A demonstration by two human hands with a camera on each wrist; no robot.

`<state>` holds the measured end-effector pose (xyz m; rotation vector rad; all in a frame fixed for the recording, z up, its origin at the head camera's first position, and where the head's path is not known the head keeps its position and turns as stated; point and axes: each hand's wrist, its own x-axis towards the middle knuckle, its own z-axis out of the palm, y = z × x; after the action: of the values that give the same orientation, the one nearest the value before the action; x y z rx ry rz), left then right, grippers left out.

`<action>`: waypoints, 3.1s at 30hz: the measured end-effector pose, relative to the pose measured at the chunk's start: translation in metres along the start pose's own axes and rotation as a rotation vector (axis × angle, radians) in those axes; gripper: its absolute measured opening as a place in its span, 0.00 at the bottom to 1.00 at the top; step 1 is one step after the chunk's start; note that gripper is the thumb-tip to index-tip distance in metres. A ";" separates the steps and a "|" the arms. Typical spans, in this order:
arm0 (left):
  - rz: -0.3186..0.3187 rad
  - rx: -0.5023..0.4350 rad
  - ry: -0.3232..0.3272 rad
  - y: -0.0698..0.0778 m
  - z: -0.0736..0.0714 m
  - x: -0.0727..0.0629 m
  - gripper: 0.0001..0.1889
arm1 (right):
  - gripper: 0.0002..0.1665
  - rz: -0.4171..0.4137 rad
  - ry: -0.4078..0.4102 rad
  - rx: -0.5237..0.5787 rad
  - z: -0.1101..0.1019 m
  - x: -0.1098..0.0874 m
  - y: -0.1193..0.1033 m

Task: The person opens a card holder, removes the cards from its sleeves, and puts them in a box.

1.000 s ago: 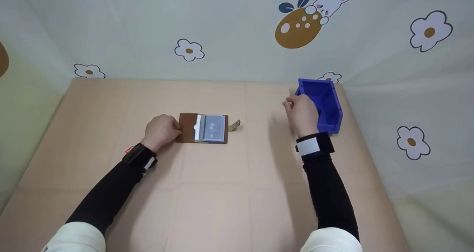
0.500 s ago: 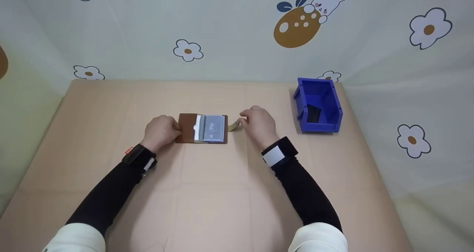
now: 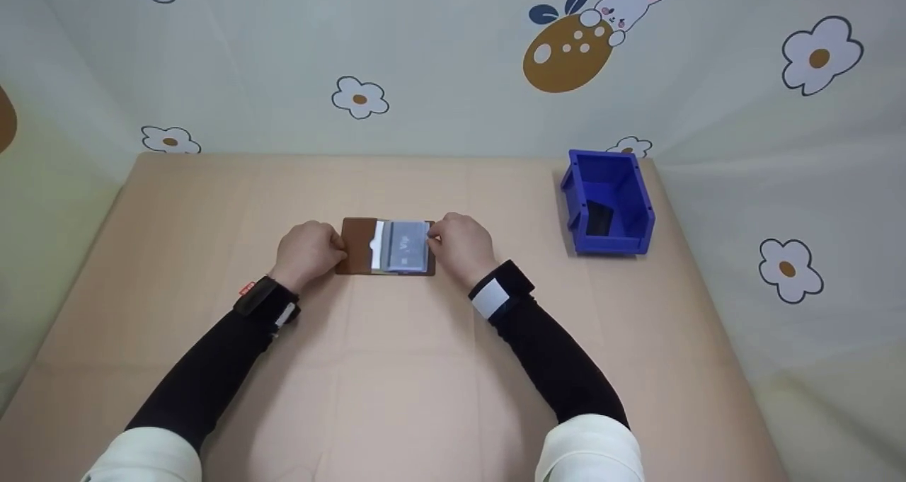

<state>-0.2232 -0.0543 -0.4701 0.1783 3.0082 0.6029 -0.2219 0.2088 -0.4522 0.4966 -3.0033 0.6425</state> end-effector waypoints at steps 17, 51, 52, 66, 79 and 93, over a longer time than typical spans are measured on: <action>0.010 0.016 0.023 0.000 0.000 -0.001 0.11 | 0.08 0.007 -0.051 -0.044 0.019 0.004 -0.003; 0.033 0.004 0.029 -0.001 0.000 0.000 0.14 | 0.08 -0.080 0.017 -0.147 0.028 0.004 -0.016; 0.032 0.002 0.029 -0.001 0.000 0.000 0.14 | 0.08 -0.083 0.018 -0.145 0.028 0.004 -0.017; 0.035 -0.003 0.039 -0.001 0.002 0.001 0.13 | 0.07 -0.124 -0.004 -0.129 0.036 0.015 -0.035; 0.043 0.024 0.056 -0.001 0.001 0.001 0.11 | 0.06 -0.097 -0.015 -0.125 0.038 0.018 -0.038; 0.282 -0.042 0.099 0.029 0.004 -0.014 0.03 | 0.05 -0.097 -0.014 -0.111 0.039 0.018 -0.035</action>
<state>-0.2059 -0.0275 -0.4619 0.5945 3.0858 0.7167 -0.2271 0.1578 -0.4721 0.6383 -2.9847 0.4645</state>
